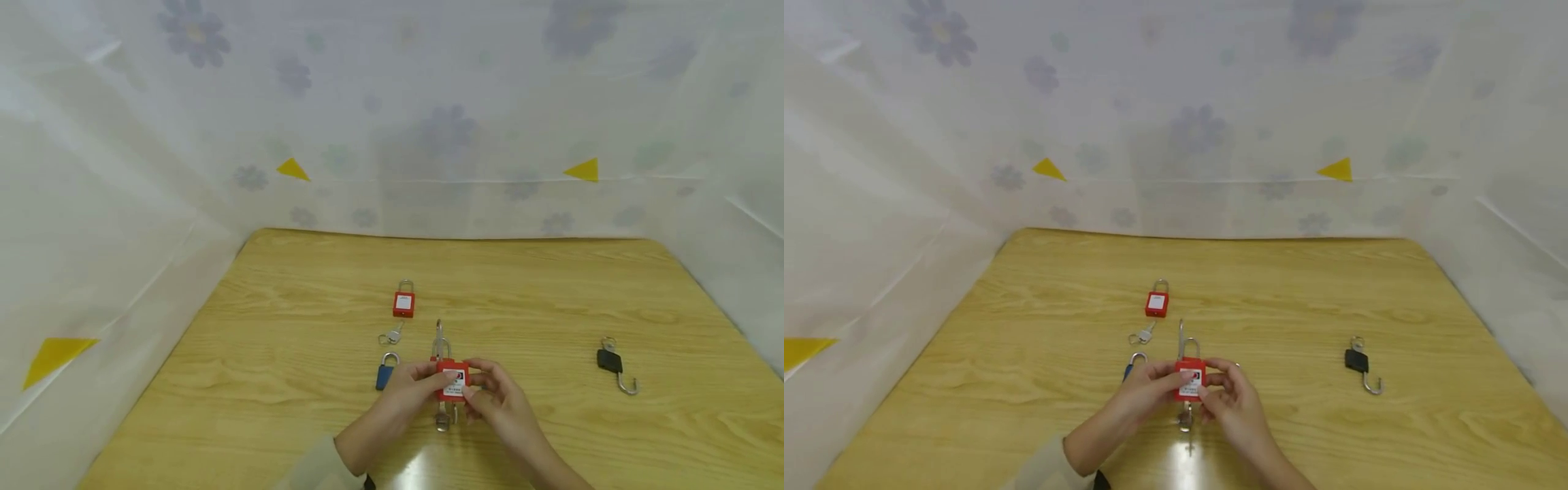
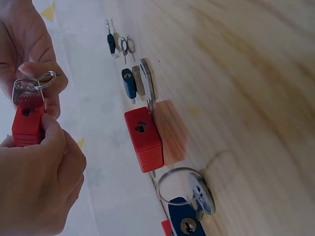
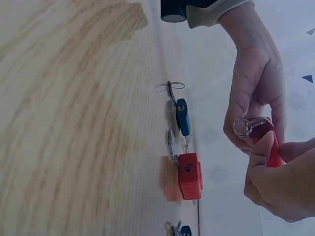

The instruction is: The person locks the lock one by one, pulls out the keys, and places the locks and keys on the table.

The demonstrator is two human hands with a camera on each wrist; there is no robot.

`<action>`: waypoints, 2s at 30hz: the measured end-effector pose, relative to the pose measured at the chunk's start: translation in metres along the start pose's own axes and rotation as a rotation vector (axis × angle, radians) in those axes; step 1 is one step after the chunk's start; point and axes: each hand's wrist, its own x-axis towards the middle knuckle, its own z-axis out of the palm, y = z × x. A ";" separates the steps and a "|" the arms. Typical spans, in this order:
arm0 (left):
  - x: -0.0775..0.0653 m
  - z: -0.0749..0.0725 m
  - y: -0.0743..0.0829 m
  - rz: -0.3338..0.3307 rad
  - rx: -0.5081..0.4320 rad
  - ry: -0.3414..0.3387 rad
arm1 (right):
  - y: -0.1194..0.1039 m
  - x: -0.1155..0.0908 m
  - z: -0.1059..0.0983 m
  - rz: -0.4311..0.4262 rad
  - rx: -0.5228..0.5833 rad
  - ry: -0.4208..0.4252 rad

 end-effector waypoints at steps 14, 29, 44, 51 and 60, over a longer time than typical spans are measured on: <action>-0.013 -0.004 0.006 0.002 -0.025 -0.038 | -0.013 0.009 0.000 0.043 -0.029 0.093; -0.024 0.000 0.002 0.063 0.001 -0.153 | -0.022 0.036 -0.004 -0.222 0.012 -0.057; -0.027 0.001 0.000 0.174 0.013 -0.107 | -0.030 0.024 -0.006 -0.448 -0.048 0.026; -0.028 0.000 0.001 0.166 0.009 -0.082 | -0.030 0.021 -0.002 -0.519 -0.089 0.041; -0.028 -0.001 0.001 0.166 0.018 -0.067 | -0.027 0.019 0.003 -0.500 -0.119 0.090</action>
